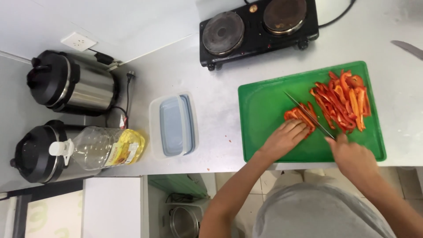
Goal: Slicing red bell peppers on a cutting board and placing them into a pot in the sink.
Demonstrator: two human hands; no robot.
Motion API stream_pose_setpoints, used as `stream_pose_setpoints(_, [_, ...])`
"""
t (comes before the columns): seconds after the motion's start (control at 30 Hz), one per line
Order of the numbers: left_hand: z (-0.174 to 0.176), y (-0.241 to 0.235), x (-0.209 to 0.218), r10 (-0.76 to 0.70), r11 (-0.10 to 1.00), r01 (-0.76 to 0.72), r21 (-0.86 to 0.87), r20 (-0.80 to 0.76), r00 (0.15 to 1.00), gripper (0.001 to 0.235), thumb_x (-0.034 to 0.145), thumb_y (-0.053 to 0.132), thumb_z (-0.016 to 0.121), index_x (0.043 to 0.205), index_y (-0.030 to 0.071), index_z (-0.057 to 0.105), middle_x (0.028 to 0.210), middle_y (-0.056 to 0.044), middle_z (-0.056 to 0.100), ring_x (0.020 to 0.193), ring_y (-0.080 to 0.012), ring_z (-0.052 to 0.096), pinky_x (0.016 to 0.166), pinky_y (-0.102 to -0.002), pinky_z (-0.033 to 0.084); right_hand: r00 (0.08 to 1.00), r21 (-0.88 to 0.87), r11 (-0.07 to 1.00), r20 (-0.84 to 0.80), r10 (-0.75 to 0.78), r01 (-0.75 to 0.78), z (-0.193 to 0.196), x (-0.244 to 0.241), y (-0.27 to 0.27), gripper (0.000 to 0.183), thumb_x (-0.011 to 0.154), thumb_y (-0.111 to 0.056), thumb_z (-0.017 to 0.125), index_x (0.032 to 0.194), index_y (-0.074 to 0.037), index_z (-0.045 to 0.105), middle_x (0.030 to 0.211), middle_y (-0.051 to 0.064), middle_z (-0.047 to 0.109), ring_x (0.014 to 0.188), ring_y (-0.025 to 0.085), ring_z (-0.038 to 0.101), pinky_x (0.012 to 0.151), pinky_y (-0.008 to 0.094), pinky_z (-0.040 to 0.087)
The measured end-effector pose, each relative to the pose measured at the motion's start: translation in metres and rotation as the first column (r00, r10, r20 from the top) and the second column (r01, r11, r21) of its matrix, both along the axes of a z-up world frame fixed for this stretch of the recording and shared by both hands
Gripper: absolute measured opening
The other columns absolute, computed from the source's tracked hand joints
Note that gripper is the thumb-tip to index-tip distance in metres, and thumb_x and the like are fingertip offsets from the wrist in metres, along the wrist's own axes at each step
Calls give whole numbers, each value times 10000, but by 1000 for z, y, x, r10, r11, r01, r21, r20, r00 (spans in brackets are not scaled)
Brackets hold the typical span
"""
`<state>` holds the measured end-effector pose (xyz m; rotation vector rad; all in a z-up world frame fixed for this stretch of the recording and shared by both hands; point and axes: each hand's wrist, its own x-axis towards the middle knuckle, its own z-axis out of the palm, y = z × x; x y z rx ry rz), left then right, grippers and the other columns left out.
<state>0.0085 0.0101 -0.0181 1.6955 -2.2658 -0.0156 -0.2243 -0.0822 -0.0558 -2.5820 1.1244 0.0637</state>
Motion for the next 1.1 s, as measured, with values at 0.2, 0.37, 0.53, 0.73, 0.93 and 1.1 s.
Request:
stream_pose_setpoints(0.2, [-14, 4, -6, 50, 998, -54, -44, -90, 995, 397, 920, 87, 615, 1310, 17, 637, 1325, -106, 612, 1320, -258, 581, 1204, -406, 481, 999, -14, 999, -22, -40, 39, 45, 16, 4, 442, 1061, -466, 442, 948, -45, 513, 560, 162, 651, 557, 384, 704, 497, 480, 566])
stream_pose_setpoints(0.37, [-2, 1, -5, 44, 998, -47, -37, -74, 996, 383, 884, 84, 634, 1260, 13, 656, 1286, -105, 634, 1280, -264, 600, 1172, -405, 496, 998, -37, 999, -67, -2, -1, 38, 16, 16, 452, 1071, -474, 465, 901, -58, 510, 553, 131, 647, 564, 344, 712, 500, 436, 575])
stream_pose_setpoints(0.53, [-10, 0, -5, 40, 996, -46, -77, -79, 996, 300, 894, 80, 644, 1185, 15, 673, 1294, -116, 649, 1289, -266, 602, 1158, -405, 497, 1000, -137, 991, -11, -8, 6, 23, 43, 11, 442, 1096, -449, 484, 870, -70, 513, 539, 105, 636, 564, 324, 712, 500, 432, 571])
stream_pose_setpoints(0.73, [-6, 0, -2, 60, 997, -64, -45, -100, 993, 316, 883, 76, 648, 1189, 9, 684, 1319, -112, 665, 1309, -264, 610, 1148, -400, 509, 994, -6, 999, -100, -47, 47, 15, 18, 16, 475, 1068, -489, 503, 854, -66, 523, 529, 110, 641, 538, 319, 708, 480, 428, 570])
stream_pose_setpoints(0.93, [-9, 1, -3, 27, 996, -38, -81, -135, 991, 310, 918, 81, 641, 1214, -3, 675, 1341, -141, 650, 1341, -280, 598, 1164, -412, 503, 998, -107, 992, 15, -60, 61, -8, 42, 10, 469, 1087, -479, 497, 861, -69, 525, 571, 138, 642, 563, 343, 703, 501, 445, 570])
stream_pose_setpoints(1.1, [-30, 6, -2, 55, 992, -67, -110, -106, 993, 352, 950, 67, 625, 1293, -3, 657, 1407, -136, 630, 1376, -277, 576, 1214, -416, 477, 976, 12, 998, -209, -57, 60, -7, -17, 18, 475, 1068, -516, 442, 922, -72, 528, 562, 140, 672, 566, 336, 727, 524, 455, 581])
